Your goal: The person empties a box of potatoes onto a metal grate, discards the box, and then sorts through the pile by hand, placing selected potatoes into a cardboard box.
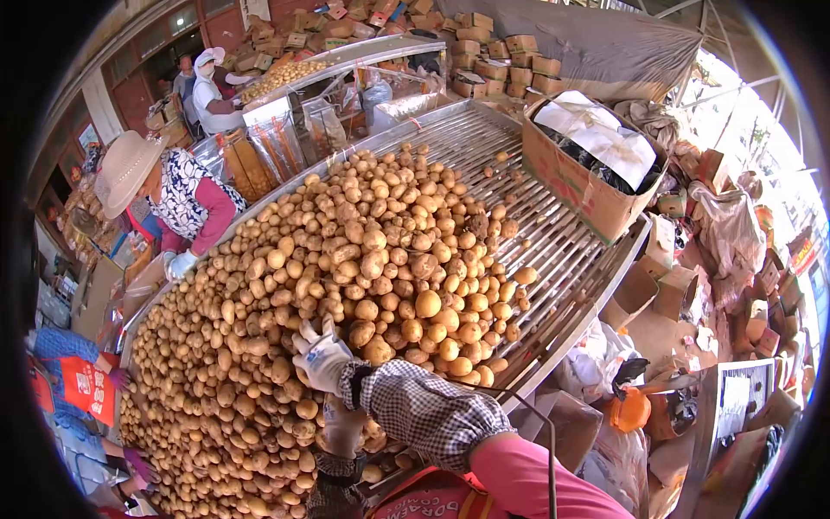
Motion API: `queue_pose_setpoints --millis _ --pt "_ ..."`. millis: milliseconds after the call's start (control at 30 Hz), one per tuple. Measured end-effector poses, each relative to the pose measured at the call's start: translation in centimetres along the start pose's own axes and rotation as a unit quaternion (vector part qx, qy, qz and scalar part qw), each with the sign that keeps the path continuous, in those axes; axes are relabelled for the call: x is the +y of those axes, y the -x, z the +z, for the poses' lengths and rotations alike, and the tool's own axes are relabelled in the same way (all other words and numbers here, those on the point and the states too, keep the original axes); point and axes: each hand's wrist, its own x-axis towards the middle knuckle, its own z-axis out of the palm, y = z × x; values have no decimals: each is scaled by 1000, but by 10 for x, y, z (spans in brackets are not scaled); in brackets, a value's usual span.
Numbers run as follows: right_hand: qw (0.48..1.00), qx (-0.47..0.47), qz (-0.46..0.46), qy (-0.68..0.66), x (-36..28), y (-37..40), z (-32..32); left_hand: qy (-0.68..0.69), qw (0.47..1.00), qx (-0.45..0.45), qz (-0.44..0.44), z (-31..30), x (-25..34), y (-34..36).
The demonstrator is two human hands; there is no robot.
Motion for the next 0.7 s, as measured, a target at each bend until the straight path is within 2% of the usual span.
queue_pose_setpoints --millis 100,200,267,333,400,433,467,533,700 --pt "995 57 -51 -65 -3 17 16 -14 1000 8 26 4 -13 -6" --pt "994 23 -52 -88 -11 47 4 -57 997 -9 52 6 -6 -11" --pt "983 66 -93 -140 -6 78 17 -87 994 -30 64 5 -3 -11" --pt "976 65 -125 -164 -1 103 -3 -128 987 -61 73 7 -4 -5" --pt "969 50 -114 -214 13 121 -15 -156 981 -78 82 3 -3 -3" --pt "966 61 -117 -223 24 124 -21 -105 992 -53 36 -2 3 -2" --pt "961 68 -128 -236 37 124 -27 -91 993 4 77 -12 17 -6" --pt "949 63 -57 -304 59 128 -42 -80 996 14 40 -18 34 -12" --pt "931 139 -19 -337 80 140 -31 -87 994 56 -16 -10 42 -7"
